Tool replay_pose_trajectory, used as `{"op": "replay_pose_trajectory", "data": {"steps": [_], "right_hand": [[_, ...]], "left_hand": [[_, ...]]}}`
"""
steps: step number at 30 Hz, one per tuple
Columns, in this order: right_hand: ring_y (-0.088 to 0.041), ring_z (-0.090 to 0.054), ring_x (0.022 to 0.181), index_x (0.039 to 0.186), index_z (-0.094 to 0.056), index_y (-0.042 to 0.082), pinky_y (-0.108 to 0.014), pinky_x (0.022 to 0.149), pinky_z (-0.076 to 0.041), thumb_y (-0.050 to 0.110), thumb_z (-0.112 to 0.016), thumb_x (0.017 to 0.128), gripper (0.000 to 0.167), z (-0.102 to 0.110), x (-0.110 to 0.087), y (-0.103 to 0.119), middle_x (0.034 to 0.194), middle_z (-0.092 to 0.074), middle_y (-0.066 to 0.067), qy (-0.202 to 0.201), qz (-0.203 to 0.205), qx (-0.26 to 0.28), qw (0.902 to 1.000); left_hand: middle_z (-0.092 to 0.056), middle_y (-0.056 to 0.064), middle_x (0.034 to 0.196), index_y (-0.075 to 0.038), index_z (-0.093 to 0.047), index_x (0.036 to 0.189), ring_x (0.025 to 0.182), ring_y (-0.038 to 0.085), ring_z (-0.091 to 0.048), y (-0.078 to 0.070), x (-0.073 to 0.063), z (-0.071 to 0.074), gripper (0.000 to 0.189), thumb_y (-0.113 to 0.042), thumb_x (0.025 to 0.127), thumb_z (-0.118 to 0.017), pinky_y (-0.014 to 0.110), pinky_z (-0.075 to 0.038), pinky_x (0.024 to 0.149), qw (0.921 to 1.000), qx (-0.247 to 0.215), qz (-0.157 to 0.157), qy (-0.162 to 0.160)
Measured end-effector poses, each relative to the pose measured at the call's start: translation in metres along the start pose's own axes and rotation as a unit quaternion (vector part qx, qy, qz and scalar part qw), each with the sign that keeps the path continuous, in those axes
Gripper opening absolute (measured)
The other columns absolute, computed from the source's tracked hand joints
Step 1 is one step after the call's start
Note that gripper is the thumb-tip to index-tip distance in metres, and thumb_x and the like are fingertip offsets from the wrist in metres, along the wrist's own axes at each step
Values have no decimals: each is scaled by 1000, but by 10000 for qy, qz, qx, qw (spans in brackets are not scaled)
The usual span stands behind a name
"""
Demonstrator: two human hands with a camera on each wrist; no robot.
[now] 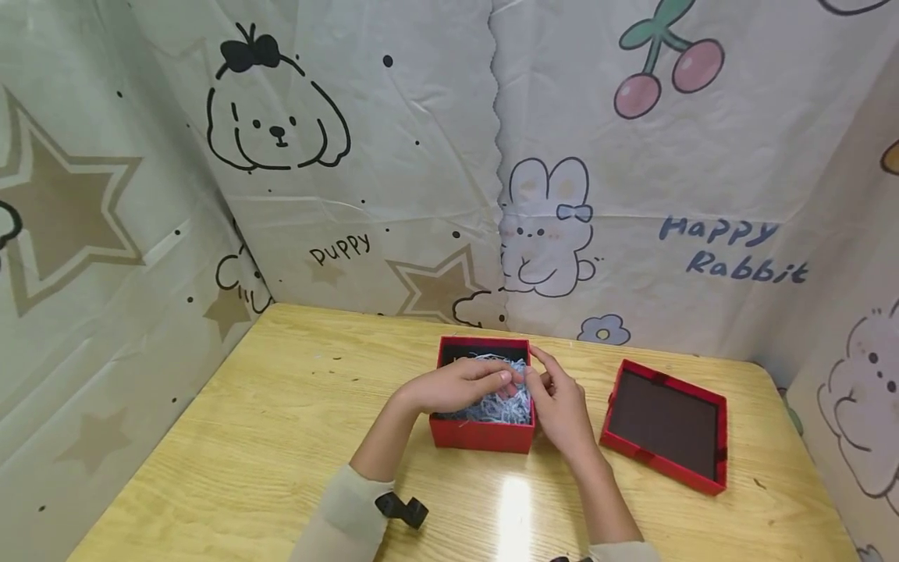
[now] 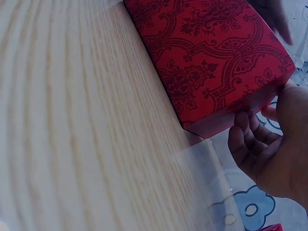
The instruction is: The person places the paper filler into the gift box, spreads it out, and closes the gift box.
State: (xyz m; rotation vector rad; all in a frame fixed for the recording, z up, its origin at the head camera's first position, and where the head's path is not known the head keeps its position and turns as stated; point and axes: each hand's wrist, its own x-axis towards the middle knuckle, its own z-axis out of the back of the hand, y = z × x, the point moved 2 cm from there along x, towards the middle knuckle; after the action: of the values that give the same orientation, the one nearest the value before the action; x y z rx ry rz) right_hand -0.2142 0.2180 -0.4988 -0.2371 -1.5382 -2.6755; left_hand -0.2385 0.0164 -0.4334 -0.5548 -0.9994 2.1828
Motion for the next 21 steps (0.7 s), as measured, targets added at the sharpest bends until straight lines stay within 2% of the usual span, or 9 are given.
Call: {"op": "replay_pose_trajectory", "data": {"steps": [2,5,8,12,15,21], "right_hand": [[-16,-46,67,154,-55,21,-28,60,-38,38,-55,111,47,-1,-1,0,84,-54,-8,-50,-11,-15,10000],[-15,-45,66,153,-56,21,-28,60,-38,36,-56,111,45,-1,-1,0,83,-54,-7,-85,18,9,10000],[-15,-45,66,154,-56,21,-28,60,-38,37,-56,111,46,-1,0,1,83,-54,-8,-58,60,16,10000],[-14,-46,65,154,-56,20,-28,60,-38,39,-55,111,47,-1,-1,2,83,-54,-8,-29,53,16,10000],[-13,-46,65,154,-56,19,-28,59,-39,38,-54,111,47,-1,-2,2,83,-55,-8,-25,68,20,10000],[-13,-47,68,154,-55,19,-27,61,-39,39,-54,111,47,-1,-1,3,85,-56,-8,-17,84,-45,10000]], "left_hand": [[-72,-5,118,-15,-69,136,115,9,-63,2,3,-3,50,-50,114,-39,31,-51,104,9995,207,220,-76],[-68,0,137,-11,-63,145,132,13,-59,2,5,-6,55,-48,115,-36,35,-46,114,9974,545,462,-132],[-64,4,146,-8,-60,148,138,17,-56,1,7,-8,51,-41,115,-38,36,-44,117,9954,729,576,-242],[-67,5,139,-8,-64,141,132,17,-60,2,12,-11,44,-36,115,-42,35,-48,113,9930,893,638,-446],[-66,5,141,-9,-64,141,133,18,-60,2,13,-12,42,-35,115,-44,36,-47,114,9923,908,643,-547],[-66,2,143,-12,-64,144,132,16,-60,-3,4,-2,41,-34,114,-48,36,-48,113,9937,907,391,-527]]}}
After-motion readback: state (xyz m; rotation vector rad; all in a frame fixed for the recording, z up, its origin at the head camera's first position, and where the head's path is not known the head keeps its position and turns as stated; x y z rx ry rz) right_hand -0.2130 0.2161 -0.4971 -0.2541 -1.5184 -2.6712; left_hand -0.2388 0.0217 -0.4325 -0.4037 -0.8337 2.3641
